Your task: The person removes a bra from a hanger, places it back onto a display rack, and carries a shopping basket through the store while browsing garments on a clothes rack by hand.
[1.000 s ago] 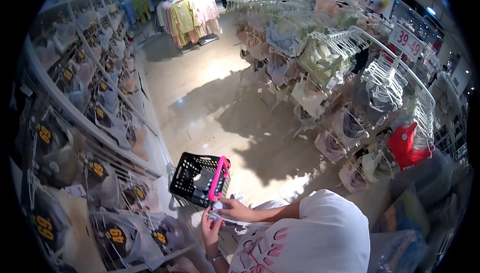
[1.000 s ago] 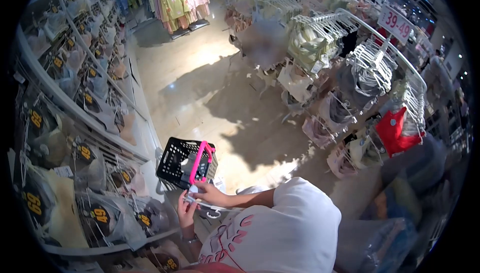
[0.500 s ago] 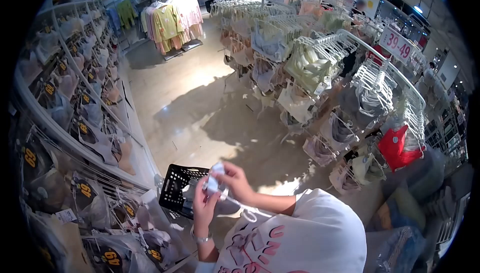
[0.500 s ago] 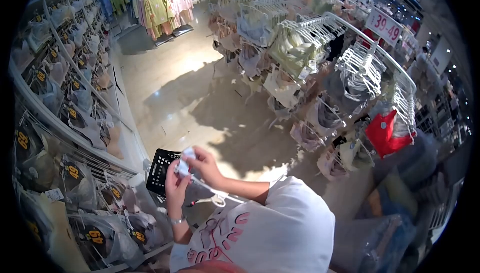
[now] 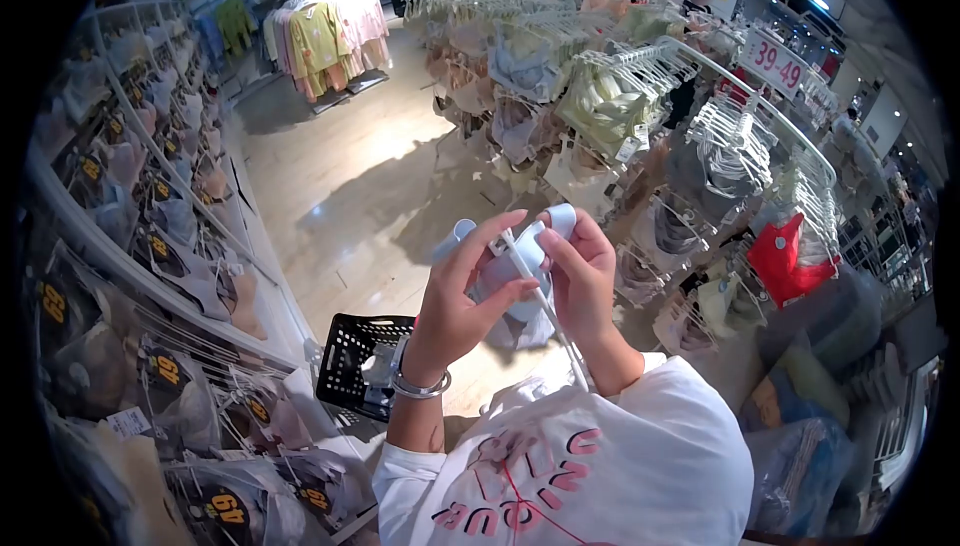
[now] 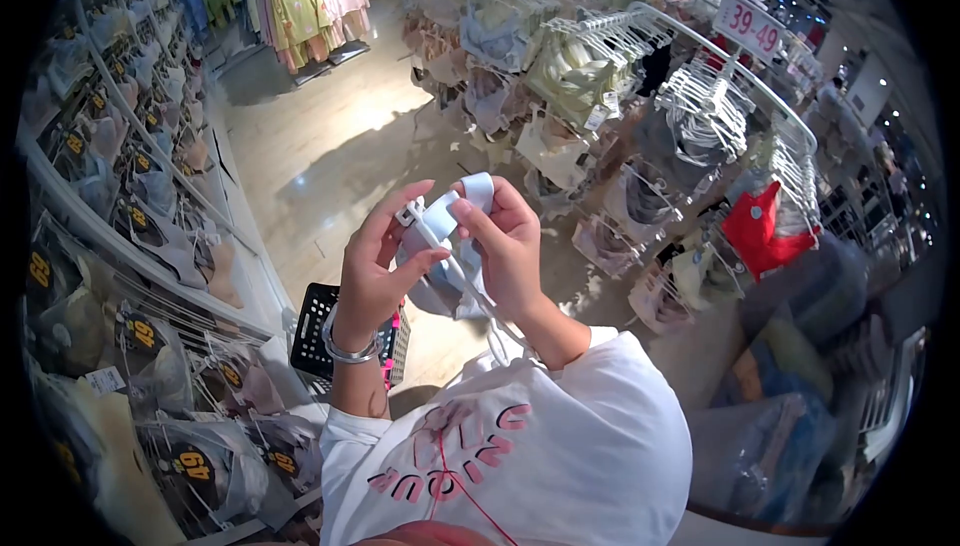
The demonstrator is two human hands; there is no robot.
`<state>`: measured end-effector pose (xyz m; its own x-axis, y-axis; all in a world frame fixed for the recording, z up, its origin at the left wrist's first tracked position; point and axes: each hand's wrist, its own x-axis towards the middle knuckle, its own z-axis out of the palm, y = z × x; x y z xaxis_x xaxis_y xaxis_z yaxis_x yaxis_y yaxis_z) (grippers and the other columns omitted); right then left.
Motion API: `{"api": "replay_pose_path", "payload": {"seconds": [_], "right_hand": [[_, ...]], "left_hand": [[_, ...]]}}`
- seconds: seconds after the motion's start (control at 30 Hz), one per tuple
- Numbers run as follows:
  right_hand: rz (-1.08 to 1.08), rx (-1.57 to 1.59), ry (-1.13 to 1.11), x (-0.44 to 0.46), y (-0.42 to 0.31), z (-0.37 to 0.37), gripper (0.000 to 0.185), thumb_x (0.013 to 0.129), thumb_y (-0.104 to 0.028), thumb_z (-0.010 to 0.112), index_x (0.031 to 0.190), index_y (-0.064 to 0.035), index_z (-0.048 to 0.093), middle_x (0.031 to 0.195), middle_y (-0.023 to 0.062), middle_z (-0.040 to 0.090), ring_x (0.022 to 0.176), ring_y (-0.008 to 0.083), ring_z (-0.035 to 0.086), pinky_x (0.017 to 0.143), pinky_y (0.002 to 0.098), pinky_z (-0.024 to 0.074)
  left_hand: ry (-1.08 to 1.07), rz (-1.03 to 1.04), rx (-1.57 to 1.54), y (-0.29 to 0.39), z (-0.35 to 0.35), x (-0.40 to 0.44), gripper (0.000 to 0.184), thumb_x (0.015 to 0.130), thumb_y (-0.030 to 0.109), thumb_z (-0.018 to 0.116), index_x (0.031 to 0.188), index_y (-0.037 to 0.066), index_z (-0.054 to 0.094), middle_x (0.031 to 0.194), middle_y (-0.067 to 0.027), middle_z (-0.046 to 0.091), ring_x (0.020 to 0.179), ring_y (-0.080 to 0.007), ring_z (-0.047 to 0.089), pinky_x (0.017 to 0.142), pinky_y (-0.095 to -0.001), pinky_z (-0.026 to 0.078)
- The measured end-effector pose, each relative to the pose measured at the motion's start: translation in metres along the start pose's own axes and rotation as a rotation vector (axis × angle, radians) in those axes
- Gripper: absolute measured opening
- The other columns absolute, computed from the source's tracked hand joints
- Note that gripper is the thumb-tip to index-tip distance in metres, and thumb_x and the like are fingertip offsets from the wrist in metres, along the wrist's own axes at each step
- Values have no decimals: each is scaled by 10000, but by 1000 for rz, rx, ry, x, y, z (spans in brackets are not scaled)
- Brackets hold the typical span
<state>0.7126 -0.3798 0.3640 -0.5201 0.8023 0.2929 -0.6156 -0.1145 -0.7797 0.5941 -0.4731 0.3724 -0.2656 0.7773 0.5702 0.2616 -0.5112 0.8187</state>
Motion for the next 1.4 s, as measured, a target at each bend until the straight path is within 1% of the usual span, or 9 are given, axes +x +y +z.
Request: {"api": "replay_pose_path", "payload": {"seconds": [0.2, 0.27, 0.4, 0.53, 0.8, 1.03, 1.13, 1.27, 1.4], "right_hand": [[226, -122, -123, -73, 0, -4, 193, 852, -45, 628, 1024, 28, 581, 818, 18, 599, 723, 51, 531, 643, 189, 411], [118, -155, -114, -97, 6, -2, 218, 863, -51, 620, 1061, 26, 572, 866, 23, 603, 755, 54, 536, 665, 195, 418], [-342, -350, -22, -130, 11, 3, 262, 862, 20, 580, 1117, 19, 521, 967, 93, 624, 939, 152, 595, 792, 273, 459], [-1000, -1109, -406, -147, 6, 16, 303, 727, 69, 604, 1022, 7, 581, 1106, 152, 626, 992, 292, 608, 809, 343, 467], [-933, -1112, -467, -166, 22, 7, 230, 633, -8, 692, 851, 8, 620, 972, 109, 669, 800, 255, 616, 633, 334, 500], [-666, -954, -381, -171, -3, -7, 194, 643, 20, 738, 803, -4, 631, 661, 76, 565, 554, 208, 509, 482, 304, 386], [-576, -938, -356, -169, -16, -10, 144, 672, 19, 732, 775, 0, 633, 623, 78, 531, 532, 197, 482, 472, 301, 352], [-408, -849, -307, -170, -22, -25, 117, 698, 17, 721, 772, 11, 631, 621, 76, 525, 534, 180, 477, 490, 291, 352], [-228, -779, -211, -179, -29, -28, 118, 724, 25, 710, 818, 42, 639, 667, 76, 569, 582, 144, 496, 530, 270, 363]], "left_hand": [[14, -152, -243, 23, 2, -63, 584, 772, -26, 692, 1305, 25, 461, 1093, -106, 598, 966, -112, 582, 800, -253, 489], [-43, -229, -219, 30, 2, -88, 595, 777, -34, 686, 1318, 22, 444, 1134, -117, 579, 996, -107, 568, 824, -256, 487], [103, -222, -266, 38, 4, -137, 592, 794, -61, 659, 1332, 16, 424, 1087, -78, 599, 955, -95, 573, 817, -247, 486], [47, -359, -200, 55, -1, -174, 607, 793, -61, 663, 1339, -13, 403, 1189, -85, 548, 1007, -91, 550, 830, -245, 480], [164, -358, -306, 48, 18, -206, 584, 811, -73, 626, 1344, -21, 394, 1133, -99, 576, 988, -106, 557, 836, -247, 488], [111, -273, -241, 47, 28, -184, 606, 792, -58, 672, 1340, -10, 417, 997, -55, 598, 883, -74, 562, 773, -216, 475], [100, -269, -133, 43, 31, -174, 603, 779, -50, 691, 1325, -10, 440, 1021, -50, 592, 881, -68, 564, 755, -208, 468], [35, -234, -109, 47, 39, -160, 623, 740, -110, 688, 1306, -49, 434, 1263, -115, 517, 1064, -150, 556, 919, -272, 483], [-22, -201, -87, 45, 43, -153, 629, 734, -93, 697, 1307, -38, 443, 1256, -108, 508, 1109, -162, 527, 969, -299, 460]]}}
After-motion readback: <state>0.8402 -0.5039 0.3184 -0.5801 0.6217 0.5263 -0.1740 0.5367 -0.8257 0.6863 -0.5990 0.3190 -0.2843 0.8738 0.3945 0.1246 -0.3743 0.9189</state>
